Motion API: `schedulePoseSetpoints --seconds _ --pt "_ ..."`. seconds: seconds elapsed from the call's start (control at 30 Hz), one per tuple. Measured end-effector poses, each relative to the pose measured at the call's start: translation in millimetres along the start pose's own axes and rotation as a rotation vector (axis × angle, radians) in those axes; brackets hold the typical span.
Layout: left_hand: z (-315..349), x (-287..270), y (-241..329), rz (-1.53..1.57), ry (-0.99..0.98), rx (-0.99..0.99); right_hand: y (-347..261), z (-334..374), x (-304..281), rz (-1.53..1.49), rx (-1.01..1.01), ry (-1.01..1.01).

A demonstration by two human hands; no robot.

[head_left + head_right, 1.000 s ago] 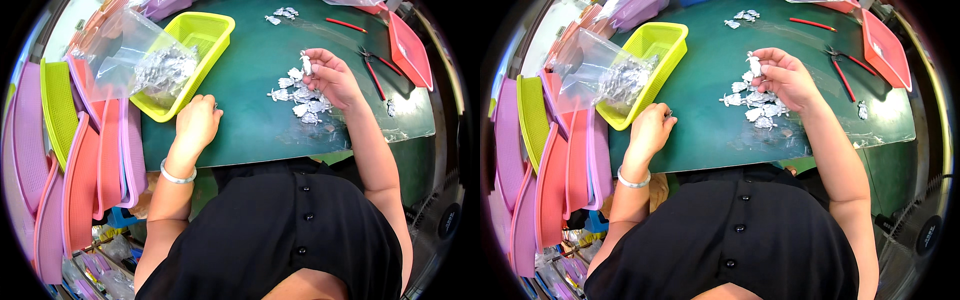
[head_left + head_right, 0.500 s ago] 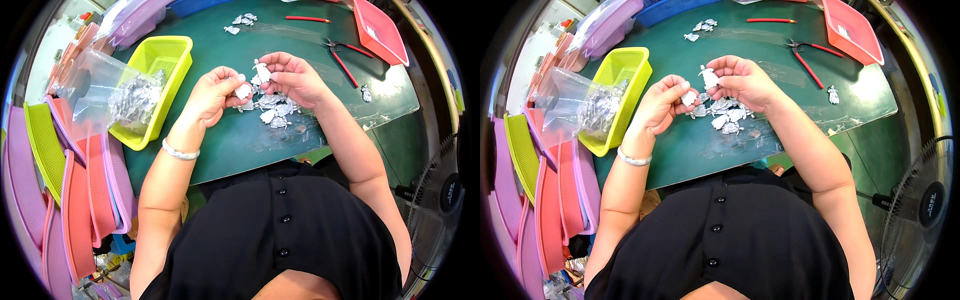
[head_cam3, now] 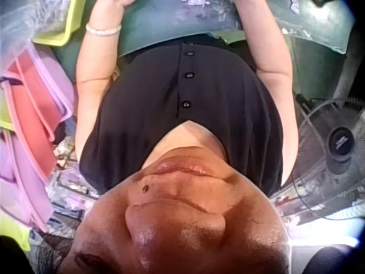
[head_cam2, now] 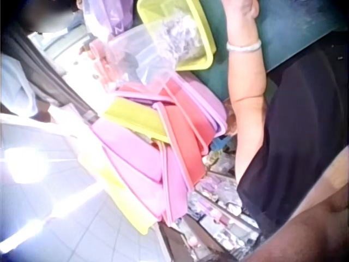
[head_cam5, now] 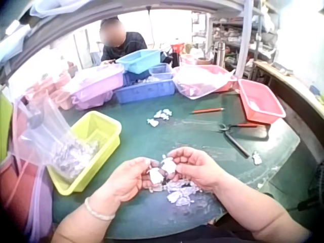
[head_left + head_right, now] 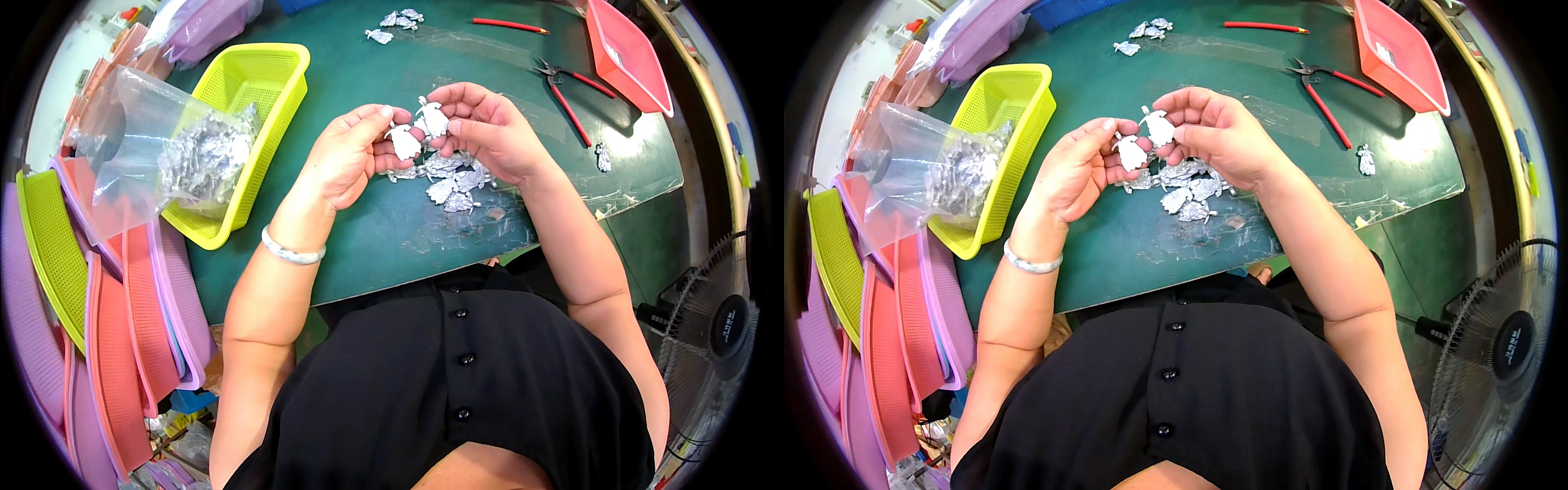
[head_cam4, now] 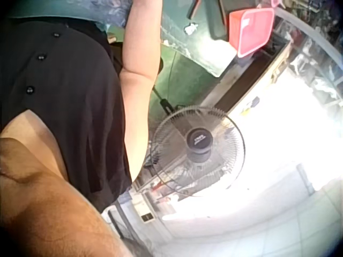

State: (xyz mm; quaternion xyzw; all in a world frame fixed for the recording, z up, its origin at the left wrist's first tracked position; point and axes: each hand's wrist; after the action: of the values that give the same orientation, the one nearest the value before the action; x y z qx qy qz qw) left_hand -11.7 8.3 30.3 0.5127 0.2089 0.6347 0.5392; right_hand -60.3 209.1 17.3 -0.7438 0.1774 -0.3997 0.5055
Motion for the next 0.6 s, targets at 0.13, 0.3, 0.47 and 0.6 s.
schedulePoseSetpoints --seconds 0.13,0.3,0.47,0.6 --pt "0.7 -1.1 -0.6 0.012 -0.021 0.003 1.6 -0.3 0.8 0.032 -0.001 0.012" --pt "0.9 -0.7 -1.4 0.029 -0.029 0.001 2.2 -0.1 1.1 0.031 -0.004 0.009" --pt "-0.1 -1.5 -2.2 0.033 -0.035 0.002 2.0 0.3 0.5 0.031 -0.009 0.002" --pt "1.1 -1.2 -2.1 0.032 -0.027 0.007 1.8 0.2 0.2 0.024 0.002 -0.003"
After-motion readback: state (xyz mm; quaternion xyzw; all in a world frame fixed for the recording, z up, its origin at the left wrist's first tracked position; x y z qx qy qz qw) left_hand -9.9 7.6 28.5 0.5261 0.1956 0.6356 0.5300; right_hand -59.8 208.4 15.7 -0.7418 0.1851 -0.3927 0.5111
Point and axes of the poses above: each hand's wrist, its own z-axis away from the middle knuckle, its own x-axis out of the palm, y = z × x, and after that the axes turned 8 degrees about -x, right-handed
